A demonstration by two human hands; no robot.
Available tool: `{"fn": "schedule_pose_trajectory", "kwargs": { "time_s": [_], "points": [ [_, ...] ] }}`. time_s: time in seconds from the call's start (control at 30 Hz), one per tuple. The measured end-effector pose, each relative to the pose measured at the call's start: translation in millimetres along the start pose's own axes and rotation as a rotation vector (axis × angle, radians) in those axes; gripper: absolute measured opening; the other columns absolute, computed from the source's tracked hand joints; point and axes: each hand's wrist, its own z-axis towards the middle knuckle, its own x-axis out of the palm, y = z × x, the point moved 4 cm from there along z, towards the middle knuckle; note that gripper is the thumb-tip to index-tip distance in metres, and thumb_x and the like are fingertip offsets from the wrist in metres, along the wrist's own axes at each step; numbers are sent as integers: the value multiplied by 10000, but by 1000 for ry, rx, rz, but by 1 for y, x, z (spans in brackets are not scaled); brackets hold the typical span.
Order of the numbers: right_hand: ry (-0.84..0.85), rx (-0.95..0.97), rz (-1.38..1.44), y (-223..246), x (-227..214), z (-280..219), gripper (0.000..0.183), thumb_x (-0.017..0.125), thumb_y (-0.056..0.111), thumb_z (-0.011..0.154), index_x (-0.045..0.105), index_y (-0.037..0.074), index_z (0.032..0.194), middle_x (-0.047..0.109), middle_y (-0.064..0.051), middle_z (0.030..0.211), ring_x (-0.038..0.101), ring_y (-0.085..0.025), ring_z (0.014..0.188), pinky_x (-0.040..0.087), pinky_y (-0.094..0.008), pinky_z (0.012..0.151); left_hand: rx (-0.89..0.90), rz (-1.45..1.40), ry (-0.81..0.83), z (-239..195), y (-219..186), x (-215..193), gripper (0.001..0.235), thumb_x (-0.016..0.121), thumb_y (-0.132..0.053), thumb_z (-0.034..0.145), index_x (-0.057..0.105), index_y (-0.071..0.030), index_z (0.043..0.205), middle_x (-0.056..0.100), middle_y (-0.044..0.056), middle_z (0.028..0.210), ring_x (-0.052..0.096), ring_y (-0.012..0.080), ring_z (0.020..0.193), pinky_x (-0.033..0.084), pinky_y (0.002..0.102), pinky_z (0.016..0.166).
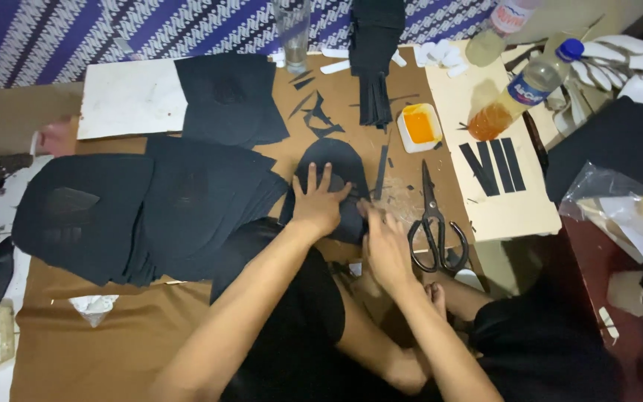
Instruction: The person uses scissors to cut a small strip from a black sheet of material. They then trim the strip into smaller pieces and place them on the table. Finally, they pick up a larger black sheet with a pre-cut design and inspect it by turning it over.
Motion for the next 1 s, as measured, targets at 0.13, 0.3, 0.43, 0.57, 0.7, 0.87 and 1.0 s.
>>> {"fn": "schedule_pose_trajectory", "kwargs": {
  "time_s": [0.13, 0.3, 0.43, 0.57, 0.7, 0.87, 1.0],
  "points": [
    [27, -14, -277, -16, 33, -8, 665, 565, 31, 914, 324, 111, 1528, 645, -168, 1224, 527, -286, 1153, 404, -354, 928, 29, 32, -2, -12, -4, -5, 591, 410, -151, 1032, 359, -290, 1604, 37, 199, 1721, -82, 486, 1555, 23, 746, 1167],
    [68, 0, -278, -15, 30, -7, 642, 484, -8, 930, 296, 88, 1536, 677, -182, 1289, 523, -294, 1187, 400, -370, 962, 116, 0, -196, -8, -5, -4, 525, 487, -128, 993, 515, -181, 1514, 150, 249, 1691, 48, 489, 1558, 110, 720, 1177],
    [60, 52, 6, -2, 7, -3, 605, 517, 6, 923, 324, 94, 1489, 633, -172, 1402, 497, -372, 1287, 378, -486, 1052, 156, 3, -192, 0, -2, 17, 574, 458, -136, 995, 443, -245, 1558, 115, 229, 1696, 34, 493, 1552, 137, 722, 1174],
    [41, 49, 104, -1, -8, -1, 562, 505, 2, 925, 362, 83, 1463, 628, -57, 1454, 505, -357, 1292, 410, -485, 1011, 156, 130, -181, -15, -11, 6, 554, 444, -157, 1019, 447, -239, 1567, 113, 205, 1712, 27, 469, 1566, 91, 725, 1189],
    [54, 37, 45, -6, -4, -3, 606, 515, 27, 921, 323, 76, 1494, 644, -76, 1430, 498, -356, 1284, 390, -488, 1041, 227, 264, -234, -18, -24, 23, 578, 447, -191, 1003, 403, -152, 1578, 221, 145, 1699, 104, 338, 1583, 90, 685, 1215],
    [98, -5, 115, -35, 18, 5, 590, 436, 7, 937, 321, 67, 1512, 617, -65, 1468, 485, -350, 1321, 328, -458, 1124, 217, 174, -129, -33, -27, 58, 767, 407, -366, 972, 189, -53, 1637, 161, 163, 1715, 66, 312, 1598, -7, 709, 1219],
    [129, -62, 90, -25, 13, 3, 630, 422, -4, 936, 280, 61, 1546, 580, -27, 1501, 514, -344, 1324, 338, -460, 1145, 144, 199, -127, -57, -34, 31, 707, 371, -277, 977, 228, -36, 1626, 207, 134, 1707, 63, 263, 1596, -76, 657, 1233]
  ]
}}
